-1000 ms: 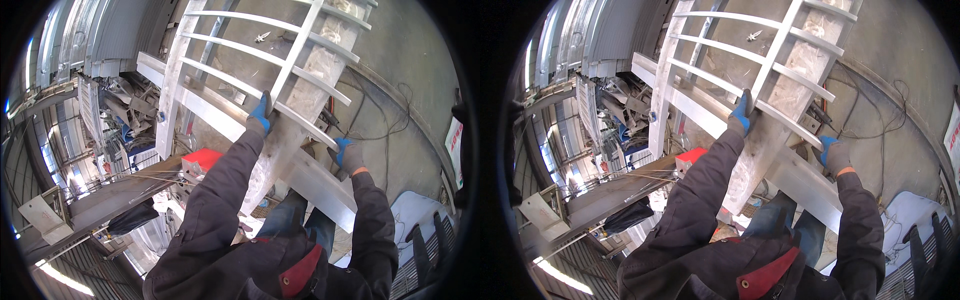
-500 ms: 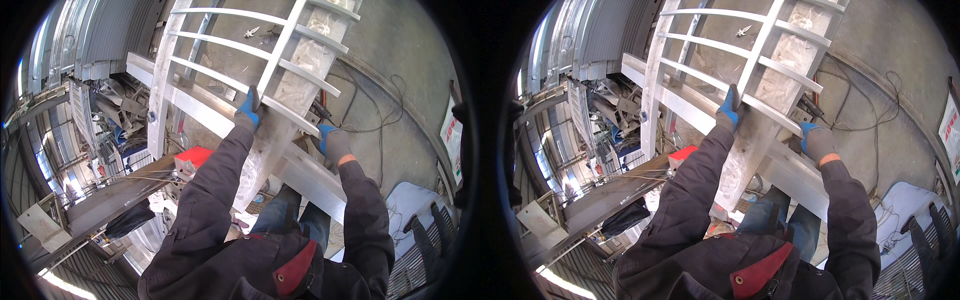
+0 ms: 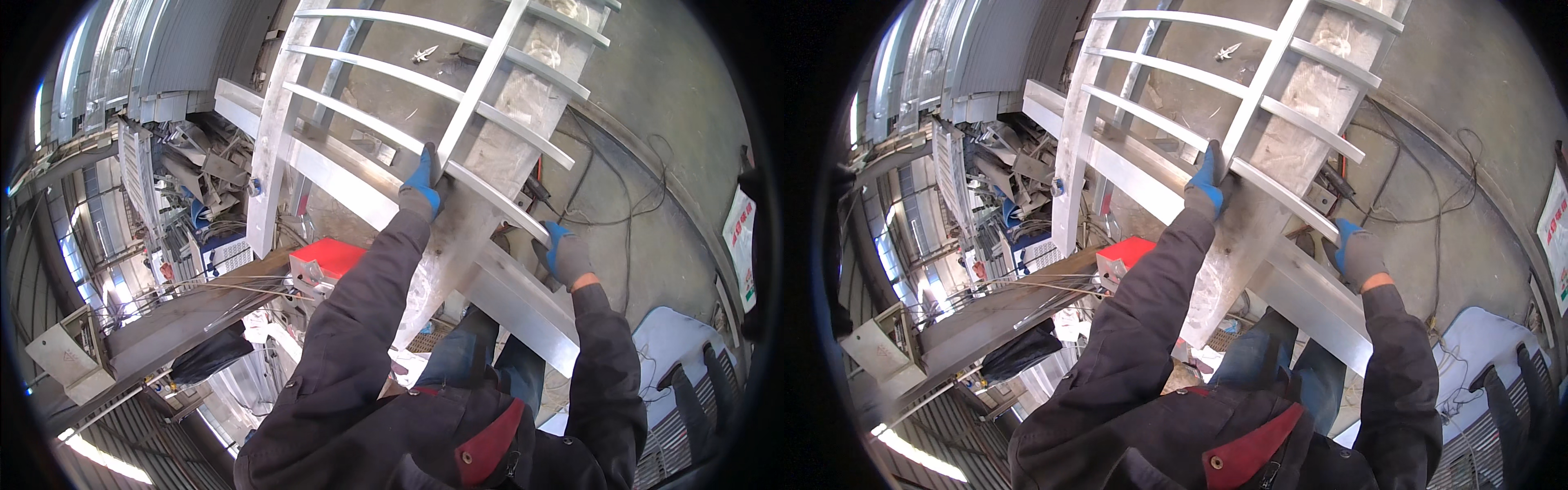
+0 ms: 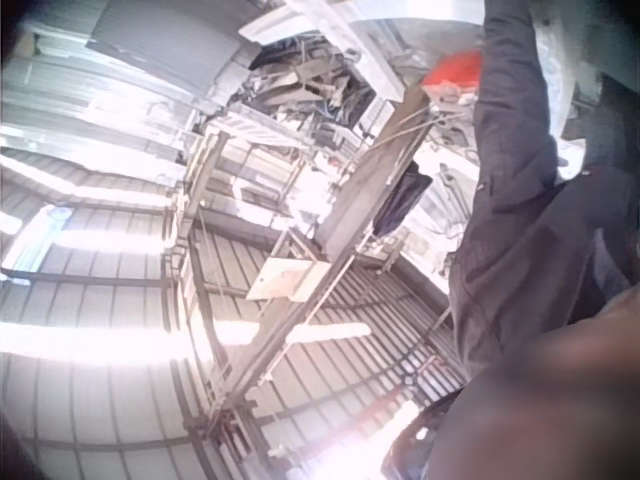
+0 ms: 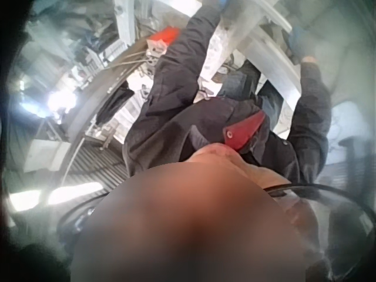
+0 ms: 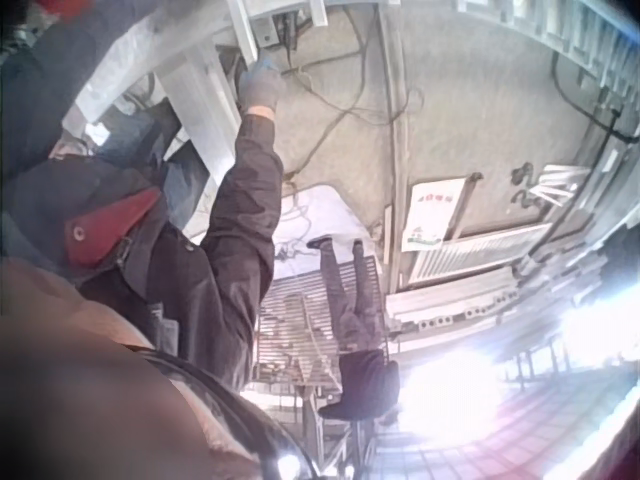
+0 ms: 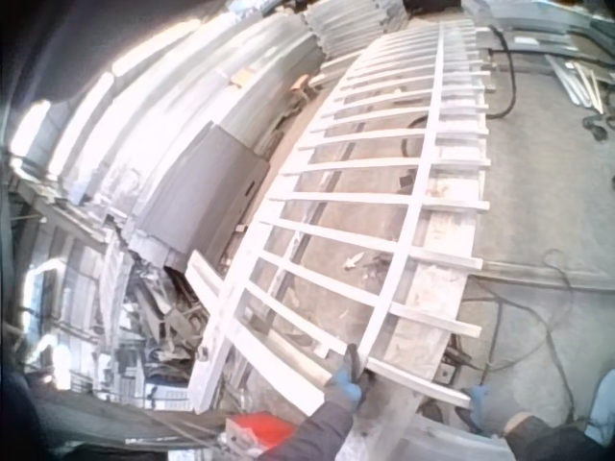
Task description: The person repeatedly picks up long metal bars and places them horizontally across a vertical metal frame. They adjust the bars to fit between the frame's uprights, then walk to retrieve more bars and repeat the process.
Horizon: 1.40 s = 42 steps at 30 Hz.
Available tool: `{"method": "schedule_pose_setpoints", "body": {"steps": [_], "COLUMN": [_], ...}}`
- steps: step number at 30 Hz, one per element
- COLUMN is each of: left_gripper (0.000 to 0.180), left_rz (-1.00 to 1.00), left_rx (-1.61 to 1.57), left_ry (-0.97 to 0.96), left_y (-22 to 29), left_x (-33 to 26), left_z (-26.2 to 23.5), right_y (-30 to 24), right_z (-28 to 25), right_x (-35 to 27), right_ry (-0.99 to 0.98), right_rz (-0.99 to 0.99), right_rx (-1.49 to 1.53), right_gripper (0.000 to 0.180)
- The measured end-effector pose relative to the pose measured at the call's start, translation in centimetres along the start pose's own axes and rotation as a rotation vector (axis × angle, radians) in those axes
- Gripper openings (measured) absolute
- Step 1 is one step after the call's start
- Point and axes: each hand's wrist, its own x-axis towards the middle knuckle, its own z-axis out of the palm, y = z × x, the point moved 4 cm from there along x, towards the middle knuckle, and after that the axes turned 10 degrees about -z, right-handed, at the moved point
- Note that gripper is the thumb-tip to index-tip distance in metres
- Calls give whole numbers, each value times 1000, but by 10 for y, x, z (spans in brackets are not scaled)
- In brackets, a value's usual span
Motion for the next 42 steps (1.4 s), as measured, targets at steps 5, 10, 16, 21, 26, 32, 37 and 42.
{"method": "schedule_pose_setpoints", "body": {"steps": [5,10,16,21,26,32,37,42], "left_gripper": [66,88,93,69,36,23,26,43], "left_rz": [38,217,176,315,108,362,144,151], "left_rx": [265,455,311,-155,-169,114,60,-150], "left_ry": [39,-19,-38,193,188,-433,-615,-618], "left_y": [10,1,-24,-50,-88,-53,-43,-43], "left_x": [-7,5,12,-21,-115,-263,-358,-436], "left_z": [-4,-3,-11,-96,-94,81,185,291], "right_y": [-23,-43,-52,61,166,138,195,313], "right_z": [13,12,4,28,85,143,106,38], "right_x": [40,60,55,-87,-362,-550,-563,-562], "right_ry": [8,-30,-76,149,78,-260,-35,153], "right_rz": [-59,-19,89,218,758,831,693,545], "right_rx": [-20,26,70,516,155,248,208,162], "right_gripper": [43,44,53,58,44,67,61,47]}}
